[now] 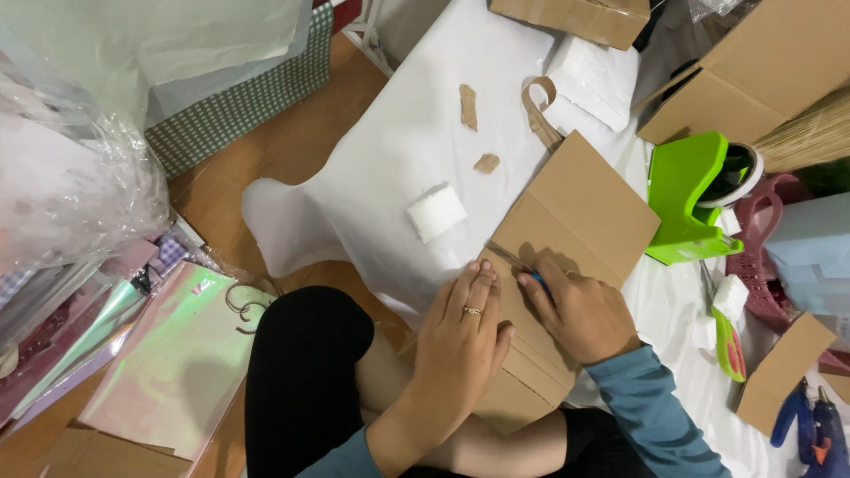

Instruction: Cutting cardboard with a utility knife and assembling pieces using a hot glue gun.

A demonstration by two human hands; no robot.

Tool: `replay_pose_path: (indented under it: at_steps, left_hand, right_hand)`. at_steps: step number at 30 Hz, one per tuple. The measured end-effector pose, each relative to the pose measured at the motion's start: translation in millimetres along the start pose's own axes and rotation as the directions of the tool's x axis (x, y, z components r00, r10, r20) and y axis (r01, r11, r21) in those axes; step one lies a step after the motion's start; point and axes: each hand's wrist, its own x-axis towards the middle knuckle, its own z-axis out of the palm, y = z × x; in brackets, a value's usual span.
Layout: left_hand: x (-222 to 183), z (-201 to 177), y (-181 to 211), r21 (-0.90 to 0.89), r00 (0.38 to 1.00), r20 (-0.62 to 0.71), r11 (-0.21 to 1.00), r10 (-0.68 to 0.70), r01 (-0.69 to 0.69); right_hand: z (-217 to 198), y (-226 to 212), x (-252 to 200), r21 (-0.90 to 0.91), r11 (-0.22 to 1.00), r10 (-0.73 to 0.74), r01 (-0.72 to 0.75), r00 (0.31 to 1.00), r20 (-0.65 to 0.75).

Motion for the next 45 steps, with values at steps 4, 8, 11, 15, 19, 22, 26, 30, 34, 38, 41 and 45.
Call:
replay_pose_path:
  at_steps: [4, 8, 11, 15, 19, 22, 26, 30, 34, 38, 41, 45]
  left_hand:
    - [-0.6, 2.0, -1.4, 0.03, 1.0, 0.018, 1.0, 0.001, -0.002]
    - [0.2, 0.5, -1.7, 0.025, 1.0, 0.021, 1.0, 0.005, -0.005]
    - [0.8, -1.3, -1.8, 0.028, 1.0, 0.028, 1.0, 0.009, -0.009]
    - [2.2, -2.7, -2.0, 0.036, 1.0, 0.021, 0.999, 0.015, -0.016]
    - [-0.5, 3.8, -2.7, 0.07, 1.0, 0.028, 0.997, 0.01, -0.012]
    - [-1.9, 6.7, -3.4, 0.042, 1.0, -0.002, 0.999, 0.009, -0.009]
    - [-4.2, 12.3, -7.0, 0.156, 0.998, -0.02, 0.986, 0.054, -0.05]
    - [-4.4, 13.0, -8.3, 0.175, 0.998, -0.001, 0.982, 0.066, -0.065]
    - [-5.9, 14.0, -8.2, 0.193, 0.998, 0.007, 0.979, 0.064, -0.065]
    - [-4.3, 12.3, -7.9, 0.189, 0.998, -0.005, 0.98, 0.068, -0.066]
    - [-4.3, 12.3, -9.4, 0.176, 0.997, -0.004, 0.981, 0.079, -0.077]
    - [-5.9, 15.8, -11.2, 0.19, 0.996, 0.007, 0.978, 0.088, -0.088]
  right_hand:
    - [-3.1, -4.0, -0.9, 0.018, 1.0, -0.001, 0.001, 1.0, 0.025]
    - [-1.8, -7.4, -2.1, -0.01, 1.0, 0.023, -0.023, 0.999, 0.022]
    - [-0.8, -8.2, -2.8, -0.006, 0.999, 0.035, -0.035, 0.999, 0.007]
    - [-0.1, -8.4, -3.1, -0.027, 1.0, -0.012, 0.011, 0.999, -0.039]
    - [1.8, -10.0, -3.3, -0.077, 0.996, -0.05, 0.045, 0.996, -0.068]
    - [-0.3, -9.9, -3.2, -0.084, 0.996, -0.041, 0.039, 0.999, -0.028]
    - [-5.1, -5.8, -1.7, -0.181, 0.977, -0.117, 0.11, 0.993, -0.032]
    - [-2.1, -1.3, -1.2, -0.299, 0.939, -0.204, 0.169, 0.974, -0.093]
    - [0.0, 0.2, -2.9, -0.291, 0.945, -0.175, 0.149, 0.982, -0.068]
    - [2.1, 3.6, -6.1, -0.283, 0.946, -0.182, 0.156, 0.981, -0.071]
    - [3.5, 8.5, -11.9, -0.279, 0.947, -0.193, 0.158, 0.976, -0.102]
    - [9.1, 18.5, -22.4, -0.297, 0.946, -0.153, 0.128, 0.986, -0.063]
